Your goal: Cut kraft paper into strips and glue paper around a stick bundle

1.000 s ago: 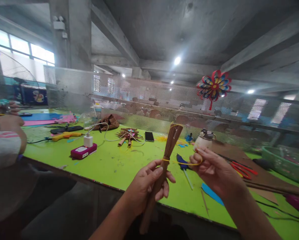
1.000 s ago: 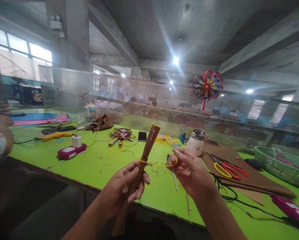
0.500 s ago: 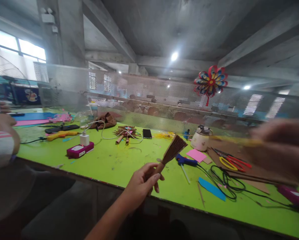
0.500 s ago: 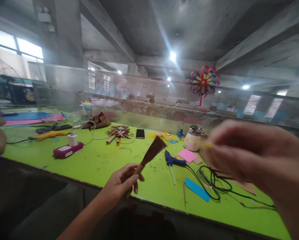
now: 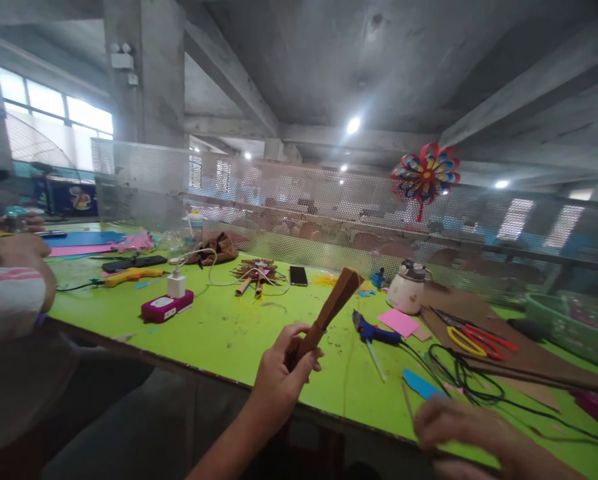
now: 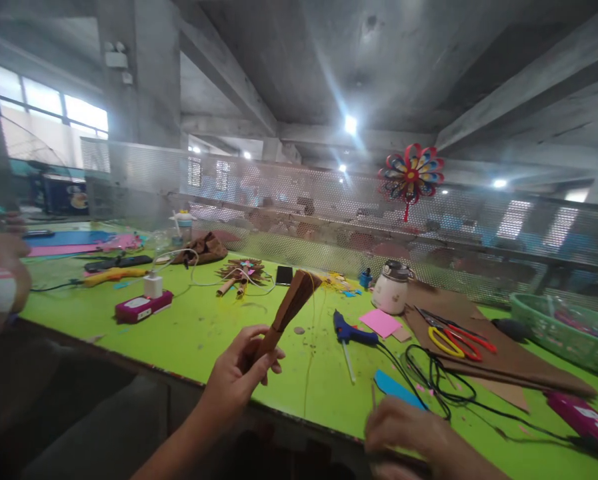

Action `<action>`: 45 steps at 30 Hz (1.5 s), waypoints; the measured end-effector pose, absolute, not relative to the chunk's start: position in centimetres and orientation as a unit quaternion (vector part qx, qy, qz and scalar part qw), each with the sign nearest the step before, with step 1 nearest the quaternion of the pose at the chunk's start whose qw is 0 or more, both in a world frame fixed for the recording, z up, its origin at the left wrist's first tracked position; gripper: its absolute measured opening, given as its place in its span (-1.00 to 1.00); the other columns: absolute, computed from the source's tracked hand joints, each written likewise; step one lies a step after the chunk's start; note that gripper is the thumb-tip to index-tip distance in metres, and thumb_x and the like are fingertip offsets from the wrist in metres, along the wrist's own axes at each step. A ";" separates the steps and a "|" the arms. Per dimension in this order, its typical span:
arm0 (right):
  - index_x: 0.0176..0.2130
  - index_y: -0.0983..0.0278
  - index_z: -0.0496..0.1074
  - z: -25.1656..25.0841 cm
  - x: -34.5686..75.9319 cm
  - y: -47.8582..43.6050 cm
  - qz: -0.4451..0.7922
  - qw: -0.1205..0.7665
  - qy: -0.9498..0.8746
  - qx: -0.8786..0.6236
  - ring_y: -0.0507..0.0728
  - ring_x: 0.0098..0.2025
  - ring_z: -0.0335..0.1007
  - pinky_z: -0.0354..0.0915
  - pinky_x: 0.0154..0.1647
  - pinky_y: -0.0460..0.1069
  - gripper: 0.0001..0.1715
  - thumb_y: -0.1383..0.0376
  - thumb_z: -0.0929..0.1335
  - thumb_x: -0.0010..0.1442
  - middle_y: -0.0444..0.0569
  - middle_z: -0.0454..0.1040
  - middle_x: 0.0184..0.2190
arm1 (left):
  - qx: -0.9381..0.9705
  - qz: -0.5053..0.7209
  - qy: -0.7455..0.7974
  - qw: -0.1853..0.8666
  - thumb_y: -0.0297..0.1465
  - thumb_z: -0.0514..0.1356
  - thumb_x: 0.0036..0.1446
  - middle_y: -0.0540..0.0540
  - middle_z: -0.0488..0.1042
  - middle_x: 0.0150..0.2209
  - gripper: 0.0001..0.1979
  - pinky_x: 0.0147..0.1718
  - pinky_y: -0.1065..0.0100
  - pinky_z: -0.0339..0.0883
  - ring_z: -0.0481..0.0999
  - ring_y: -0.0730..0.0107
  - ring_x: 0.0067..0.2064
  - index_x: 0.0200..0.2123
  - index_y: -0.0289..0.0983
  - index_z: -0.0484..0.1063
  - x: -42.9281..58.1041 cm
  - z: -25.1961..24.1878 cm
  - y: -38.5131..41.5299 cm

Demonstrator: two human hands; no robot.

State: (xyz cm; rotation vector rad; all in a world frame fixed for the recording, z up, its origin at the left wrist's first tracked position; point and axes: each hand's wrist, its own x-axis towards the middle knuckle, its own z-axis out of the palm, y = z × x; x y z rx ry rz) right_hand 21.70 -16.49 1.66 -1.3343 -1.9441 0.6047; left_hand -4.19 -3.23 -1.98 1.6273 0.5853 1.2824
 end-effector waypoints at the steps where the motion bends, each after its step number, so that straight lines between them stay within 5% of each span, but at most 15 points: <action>1: -0.32 0.07 0.61 2.1 21.6 -16.1 0.203 0.369 -0.735 -0.531 0.22 -0.24 0.50 0.42 -0.23 0.02 -0.84 0.21 0.46 -0.01 0.02 0.58 -0.28 | 0.679 0.526 0.247 0.448 -0.28 0.22 0.13 -0.05 0.51 -0.38 -0.70 -0.41 0.40 0.30 0.49 0.36 -0.38 -0.08 -0.22 0.33 -4.2 -1.9 -3.4; 3: -0.24 0.10 0.59 3.0 20.8 -15.3 0.159 0.447 -0.691 -0.546 0.24 -0.12 0.46 0.39 -0.11 0.04 -0.79 0.17 0.44 0.05 0.03 0.55 -0.17 | 0.702 0.531 0.265 0.394 -0.31 0.23 0.12 -0.03 0.51 -0.39 -0.73 -0.32 0.38 0.31 0.48 0.38 -0.37 -0.09 -0.20 0.36 -4.1 -1.7 -3.7; 10: -0.16 0.16 0.51 4.1 16.2 -12.1 0.171 0.624 -0.594 -0.478 0.13 -0.21 0.41 0.34 -0.20 -0.01 -0.75 0.16 0.40 0.13 -0.03 0.50 -0.21 | 0.740 0.535 0.274 0.302 -0.37 0.20 0.14 -0.12 0.54 -0.17 -0.69 -0.14 0.32 0.29 0.50 0.27 -0.19 -0.02 -0.14 0.44 -3.6 -1.9 -4.0; 13: -0.28 0.20 0.51 4.1 15.2 -11.5 0.199 0.599 -0.618 -0.468 0.10 -0.28 0.37 0.30 -0.23 -0.02 -0.83 0.16 0.39 0.15 -0.06 0.47 -0.33 | 0.741 0.528 0.271 0.315 -0.35 0.16 0.17 -0.14 0.51 -0.11 -0.67 -0.11 0.31 0.27 0.45 0.21 -0.11 0.02 -0.15 0.43 -3.3 -1.6 -4.3; 18: -0.42 0.24 0.46 2.8 13.9 -11.8 0.339 0.528 -0.651 -0.427 0.08 -0.30 0.39 0.30 -0.21 -0.02 -0.73 0.14 0.33 0.22 -0.06 0.48 -0.38 | 0.707 0.475 0.275 0.447 -0.23 0.11 0.21 -0.02 0.38 -0.47 -0.63 -0.39 0.38 0.25 0.33 0.36 -0.42 0.04 -0.23 0.39 -2.7 -0.4 -5.2; 23: -0.38 0.23 0.40 0.5 12.6 -13.1 0.371 0.483 -0.621 -0.493 -0.02 -0.66 0.14 0.09 -0.61 -0.09 -0.68 0.08 0.27 0.26 -0.19 0.33 -0.65 | 0.619 0.443 0.228 0.607 -0.16 0.11 0.20 -0.03 0.36 -0.42 -0.65 -0.40 0.42 0.23 0.32 0.46 -0.44 -0.11 -0.30 0.42 -2.1 0.1 -5.5; 28: -0.38 0.21 0.45 0.0 12.4 -14.7 0.084 0.551 -0.661 -0.502 0.11 -0.29 0.36 0.25 -0.25 -0.02 -0.81 0.27 0.29 0.25 -0.04 0.43 -0.38 | 0.571 0.497 0.209 0.619 -0.18 0.15 0.19 -0.03 0.38 -0.41 -0.64 -0.33 0.41 0.23 0.33 0.45 -0.39 -0.06 -0.31 0.39 -1.2 -0.3 -5.6; 33: -0.23 0.17 0.45 -0.9 13.2 -13.4 0.114 0.608 -0.608 -0.497 0.20 -0.01 0.33 0.24 0.00 0.07 -0.90 0.26 0.36 0.19 0.04 0.41 -0.06 | 0.593 0.541 0.206 0.560 -0.20 0.18 0.17 0.01 0.35 -0.46 -0.64 -0.40 0.42 0.19 0.27 0.48 -0.45 -0.07 -0.32 0.39 -0.5 -0.3 -6.0; 36: -0.06 0.15 0.37 -1.2 13.5 -12.0 0.146 0.674 -0.551 -0.470 0.21 0.12 0.25 0.20 0.10 0.12 -0.63 0.21 0.42 0.12 0.05 0.33 0.10 | 0.571 0.552 0.188 0.577 -0.21 0.21 0.14 -0.02 0.41 -0.41 -0.66 -0.31 0.39 0.24 0.34 0.46 -0.40 -0.09 -0.30 0.42 -0.3 0.0 -6.1; 40: -0.13 0.17 0.40 -0.6 12.9 -11.4 0.256 0.648 -0.562 -0.445 0.19 0.11 0.29 0.19 0.14 0.11 -0.70 0.19 0.42 0.13 0.03 0.41 0.04 | 0.499 0.561 0.163 0.640 -0.26 0.26 0.09 -0.06 0.46 -0.32 -0.70 -0.21 0.36 0.30 0.43 0.43 -0.30 -0.13 -0.28 0.45 0.1 0.6 -5.8; 45: -0.32 0.22 0.43 -0.8 11.5 -11.4 0.361 0.616 -0.556 -0.426 0.15 -0.09 0.41 0.30 0.00 0.03 -0.78 0.14 0.43 0.10 -0.03 0.52 -0.22 | 0.449 0.566 0.170 0.670 -0.26 0.30 0.03 0.00 0.40 -0.35 -0.70 -0.33 0.42 0.29 0.38 0.51 -0.36 -0.16 -0.26 0.49 0.6 1.6 -5.3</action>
